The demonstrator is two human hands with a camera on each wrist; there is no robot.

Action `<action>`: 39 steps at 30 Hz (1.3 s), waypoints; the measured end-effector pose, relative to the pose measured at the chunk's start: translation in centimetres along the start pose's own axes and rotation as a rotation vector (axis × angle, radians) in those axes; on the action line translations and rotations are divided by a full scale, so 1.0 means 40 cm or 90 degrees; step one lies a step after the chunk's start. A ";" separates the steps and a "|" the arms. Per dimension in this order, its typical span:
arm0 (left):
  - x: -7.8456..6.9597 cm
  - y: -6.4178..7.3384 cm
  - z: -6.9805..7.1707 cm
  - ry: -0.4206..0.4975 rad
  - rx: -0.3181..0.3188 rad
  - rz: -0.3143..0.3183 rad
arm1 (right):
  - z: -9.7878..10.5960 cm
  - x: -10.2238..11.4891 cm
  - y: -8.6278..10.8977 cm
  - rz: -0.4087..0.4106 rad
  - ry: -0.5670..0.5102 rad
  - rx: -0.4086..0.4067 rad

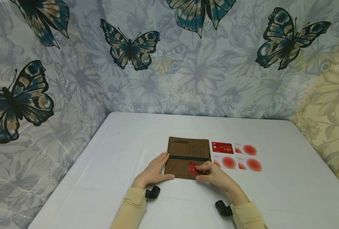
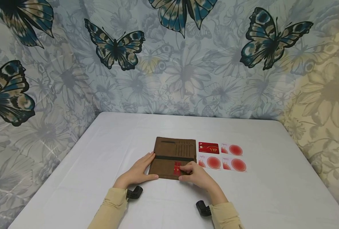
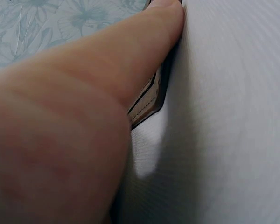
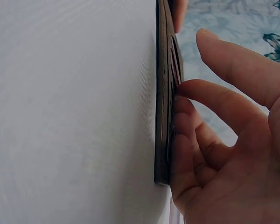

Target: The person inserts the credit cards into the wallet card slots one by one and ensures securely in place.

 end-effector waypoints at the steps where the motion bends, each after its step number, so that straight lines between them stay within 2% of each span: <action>1: -0.001 0.000 0.001 0.000 0.000 -0.001 | -0.001 -0.001 -0.001 -0.004 0.002 0.000; 6: -0.005 0.000 0.004 0.001 0.000 -0.002 | -0.004 -0.003 -0.004 -0.017 0.005 0.003; 20: -0.003 -0.002 0.005 0.002 0.001 0.001 | -0.002 0.001 -0.006 0.007 0.014 0.009; 28: 0.001 0.000 -0.002 0.004 -0.002 0.000 | 0.013 0.005 0.005 0.067 0.013 0.040; 33: 0.000 0.000 -0.001 0.005 -0.003 -0.002 | 0.030 -0.006 0.017 0.051 -0.012 0.061; 39: -0.001 0.002 0.001 0.007 -0.003 -0.002 | 0.069 -0.027 0.041 0.014 -0.041 0.050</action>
Point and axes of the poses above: each hand's wrist, its own y-axis away from the middle knuckle, its own z-axis out of the back of the hand, x = y × z, the point moved 7 cm from there along -y, towards the middle knuckle, and after that the axes turned 3 degrees about z, right-handed, at the moved point
